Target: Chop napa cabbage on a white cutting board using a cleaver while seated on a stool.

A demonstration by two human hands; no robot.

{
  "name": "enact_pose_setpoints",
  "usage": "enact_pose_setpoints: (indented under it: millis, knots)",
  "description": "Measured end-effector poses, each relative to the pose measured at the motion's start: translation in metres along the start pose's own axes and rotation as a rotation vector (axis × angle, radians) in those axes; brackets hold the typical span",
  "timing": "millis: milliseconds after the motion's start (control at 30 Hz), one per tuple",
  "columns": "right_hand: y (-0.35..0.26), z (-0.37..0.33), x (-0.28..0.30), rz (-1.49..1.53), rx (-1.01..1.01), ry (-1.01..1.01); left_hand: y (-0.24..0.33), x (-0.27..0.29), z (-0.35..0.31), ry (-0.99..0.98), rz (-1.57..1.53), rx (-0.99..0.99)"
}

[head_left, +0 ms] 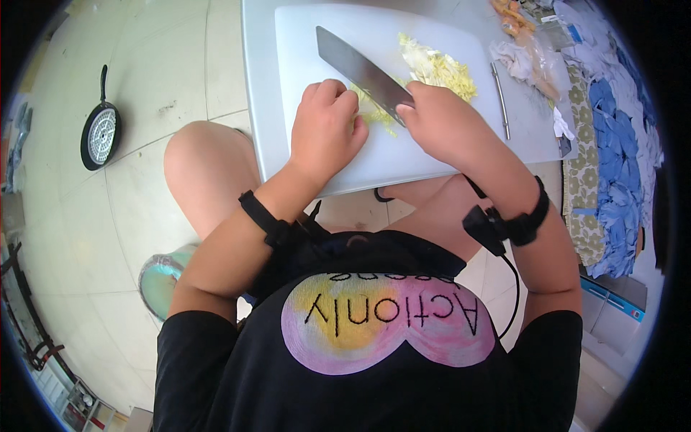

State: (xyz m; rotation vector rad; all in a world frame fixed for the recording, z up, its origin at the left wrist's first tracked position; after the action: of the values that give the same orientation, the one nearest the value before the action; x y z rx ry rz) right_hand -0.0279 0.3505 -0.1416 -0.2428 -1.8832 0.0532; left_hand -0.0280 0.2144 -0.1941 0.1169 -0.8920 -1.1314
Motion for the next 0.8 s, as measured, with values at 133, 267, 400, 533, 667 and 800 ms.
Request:
enact_pose_setpoints:
  millis: [133, 267, 400, 533, 667, 800]
  knots:
    - [0.011, -0.006, -0.034, 0.038, -0.069, 0.070, 0.000, -0.001, 0.003, -0.026, -0.016, -0.033]
    - [-0.006, 0.000, -0.041, 0.111, -0.054, 0.159, -0.001, -0.004, 0.003, -0.069, 0.008, -0.037]
    - [0.010, -0.001, -0.033, 0.121, -0.030, 0.132, -0.002, 0.001, 0.005, -0.120, 0.076, -0.097]
    - [0.045, -0.018, -0.032, 0.180, -0.098, 0.085, 0.003, 0.001, 0.005, -0.254, 0.118, -0.034]
    - [0.084, -0.014, -0.019, 0.198, -0.171, 0.194, 0.008, -0.015, 0.021, -0.293, 0.064, -0.048]
    - [0.099, -0.007, -0.010, 0.229, -0.210, 0.155, 0.019, -0.038, 0.037, -0.328, 0.055, -0.053]
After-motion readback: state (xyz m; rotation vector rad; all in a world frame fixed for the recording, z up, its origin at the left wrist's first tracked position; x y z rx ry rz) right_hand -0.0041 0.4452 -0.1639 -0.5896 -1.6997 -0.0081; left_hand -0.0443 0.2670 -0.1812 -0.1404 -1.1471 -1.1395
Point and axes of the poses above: each hand's wrist, its own z-axis towards the middle knuckle, its own x-axis out of the back of the hand, y = z × x, the point moved 8 cm from there along z, towards the middle knuckle, and after that the axes turned 9 degrees about -x, right-handed, at the moved point
